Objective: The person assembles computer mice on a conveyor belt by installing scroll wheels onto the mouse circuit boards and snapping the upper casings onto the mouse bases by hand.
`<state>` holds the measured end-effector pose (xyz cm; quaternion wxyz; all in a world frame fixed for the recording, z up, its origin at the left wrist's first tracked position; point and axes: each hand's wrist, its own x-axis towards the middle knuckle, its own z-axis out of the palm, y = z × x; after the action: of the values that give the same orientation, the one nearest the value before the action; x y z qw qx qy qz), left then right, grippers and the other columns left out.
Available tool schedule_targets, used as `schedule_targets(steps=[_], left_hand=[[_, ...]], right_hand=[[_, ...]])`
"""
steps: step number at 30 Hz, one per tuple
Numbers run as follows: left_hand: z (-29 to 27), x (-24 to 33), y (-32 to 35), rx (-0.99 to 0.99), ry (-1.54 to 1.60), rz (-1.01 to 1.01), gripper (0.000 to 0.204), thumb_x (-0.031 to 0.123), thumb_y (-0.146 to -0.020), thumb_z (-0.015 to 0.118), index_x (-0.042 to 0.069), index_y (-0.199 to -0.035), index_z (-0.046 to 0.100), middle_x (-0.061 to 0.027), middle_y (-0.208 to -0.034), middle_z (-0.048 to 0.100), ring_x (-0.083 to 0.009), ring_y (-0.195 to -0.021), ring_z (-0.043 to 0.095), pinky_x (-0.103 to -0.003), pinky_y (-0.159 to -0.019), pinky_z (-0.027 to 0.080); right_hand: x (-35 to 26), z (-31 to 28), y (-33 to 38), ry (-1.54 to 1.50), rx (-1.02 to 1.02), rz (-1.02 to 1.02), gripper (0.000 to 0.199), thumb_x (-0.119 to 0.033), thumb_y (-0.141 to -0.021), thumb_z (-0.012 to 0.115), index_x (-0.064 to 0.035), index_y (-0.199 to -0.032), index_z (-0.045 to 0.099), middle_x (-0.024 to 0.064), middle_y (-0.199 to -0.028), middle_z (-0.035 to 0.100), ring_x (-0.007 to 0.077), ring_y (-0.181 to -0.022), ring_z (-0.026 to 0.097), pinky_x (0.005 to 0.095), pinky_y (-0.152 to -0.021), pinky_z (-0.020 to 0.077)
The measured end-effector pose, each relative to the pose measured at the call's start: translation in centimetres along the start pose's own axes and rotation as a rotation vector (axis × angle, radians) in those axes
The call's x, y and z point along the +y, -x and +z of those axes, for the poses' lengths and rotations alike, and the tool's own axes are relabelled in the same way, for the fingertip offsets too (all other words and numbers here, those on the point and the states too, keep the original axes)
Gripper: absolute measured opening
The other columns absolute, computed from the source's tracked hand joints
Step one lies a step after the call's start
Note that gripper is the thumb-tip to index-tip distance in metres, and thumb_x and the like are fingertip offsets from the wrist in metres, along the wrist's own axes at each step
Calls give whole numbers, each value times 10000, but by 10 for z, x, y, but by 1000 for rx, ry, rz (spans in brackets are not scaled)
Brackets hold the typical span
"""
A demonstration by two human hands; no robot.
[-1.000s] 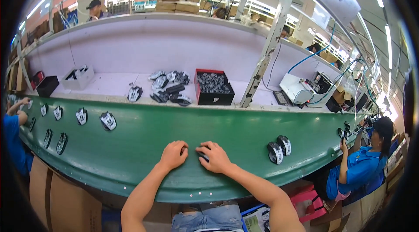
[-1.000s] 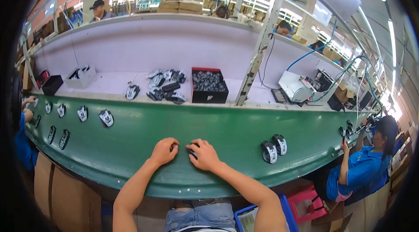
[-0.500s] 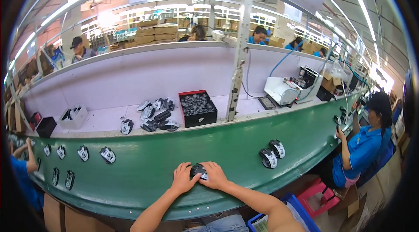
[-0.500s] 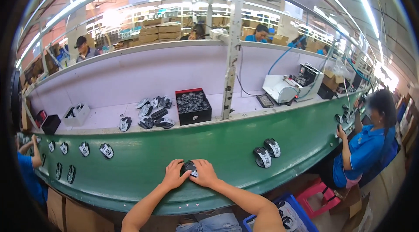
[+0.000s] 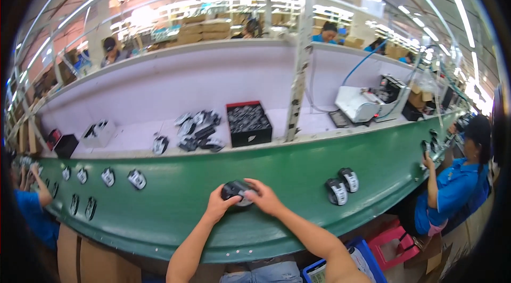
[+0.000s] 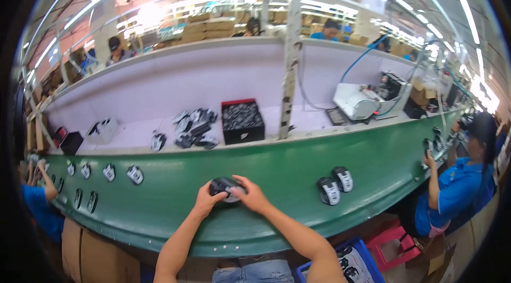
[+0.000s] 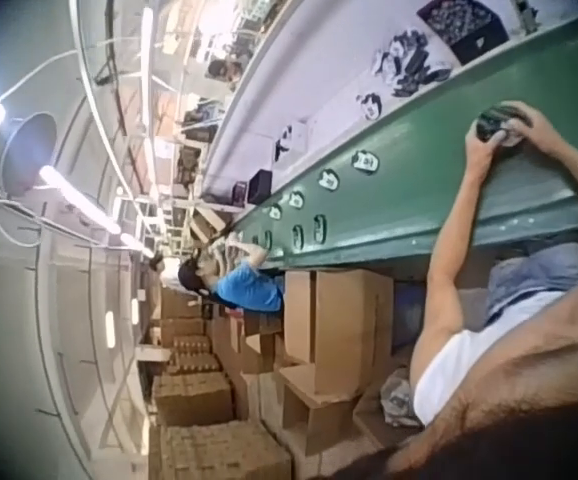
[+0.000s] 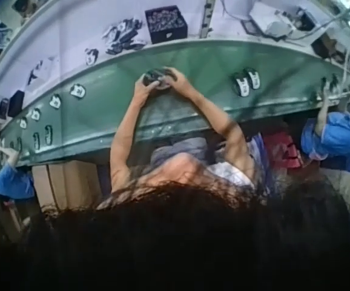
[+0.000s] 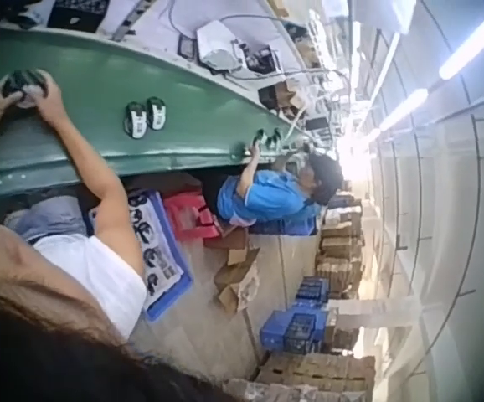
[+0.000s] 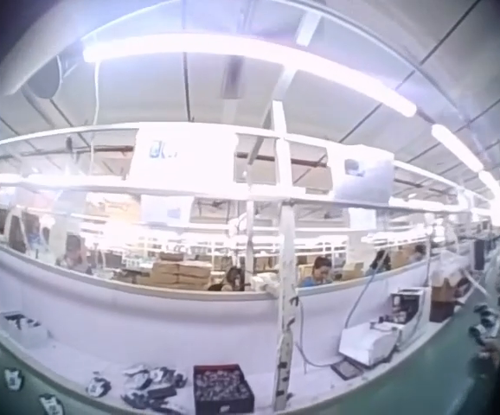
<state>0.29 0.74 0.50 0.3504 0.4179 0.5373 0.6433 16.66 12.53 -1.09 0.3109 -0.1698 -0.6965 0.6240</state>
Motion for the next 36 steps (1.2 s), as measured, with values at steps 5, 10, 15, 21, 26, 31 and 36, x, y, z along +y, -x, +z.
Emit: schedule_targets(steps=[5, 10, 15, 21, 26, 31, 36], left_hand=[[-1, 8, 7, -83, -109, 10, 480, 159, -752, 865, 26, -1141, 617, -40, -1016, 659, -124, -951, 603, -297, -879, 498], [-9, 11, 11, -127, -158, 1, 502, 147, -735, 879, 29, -1145, 614, -47, -1035, 674, -123, -957, 618, -300, -887, 503], [-11, 15, 19, -94, -218, 52, 500, 209, -719, 893, 15, -1093, 625, -57, -952, 685, -123, -852, 631, -289, -803, 519], [6, 17, 27, 61, -232, 102, 512, 314, -765, 825, 2, -1111, 612, -117, -969, 666, -185, -834, 624, -318, -764, 507], [15, 19, 31, 63, -223, 239, 577, 310, -783, 794, -27, -1206, 594, -152, -1043, 662, -269, -923, 649, -351, -839, 517], [26, 23, 35, -52, -452, 406, 607, 202, -796, 783, -24, -1313, 560, -226, -1280, 623, -381, -1228, 592, -414, -993, 509], [30, 23, 34, -45, -623, 562, 597, 114, -771, 788, -26, -1304, 559, -172, -1321, 619, -378, -1278, 554, -426, -1036, 495]], right_hand=[[-20, -8, 11, 213, -7, -37, 429, -157, -839, 799, 0, -1204, 637, 62, -1066, 677, 128, -930, 642, 282, -796, 554], [-30, -2, 11, 302, 7, -136, 428, -136, -764, 833, -19, -1145, 676, 90, -1013, 711, 168, -892, 683, 293, -746, 580], [-33, 0, 15, 307, -27, -100, 431, -144, -769, 826, 12, -1134, 658, 76, -945, 701, 128, -835, 672, 270, -689, 569], [-10, 22, 25, -349, -103, 228, 408, -305, -1007, 596, -37, -1305, 523, 51, -1031, 655, 101, -851, 637, 259, -670, 561], [-15, 29, 31, -624, -183, 348, 473, -390, -1044, 477, -40, -1360, 449, 71, -1162, 619, 151, -996, 630, 317, -813, 561], [-3, 19, 35, -710, -115, 299, 576, -499, -1010, 501, -30, -1342, 475, 97, -1265, 564, 198, -1185, 559, 382, -1020, 465], [-18, 28, 36, -643, -47, 294, 840, -646, -835, 685, -28, -1351, 447, 98, -1252, 553, 212, -1151, 574, 377, -1013, 473]])
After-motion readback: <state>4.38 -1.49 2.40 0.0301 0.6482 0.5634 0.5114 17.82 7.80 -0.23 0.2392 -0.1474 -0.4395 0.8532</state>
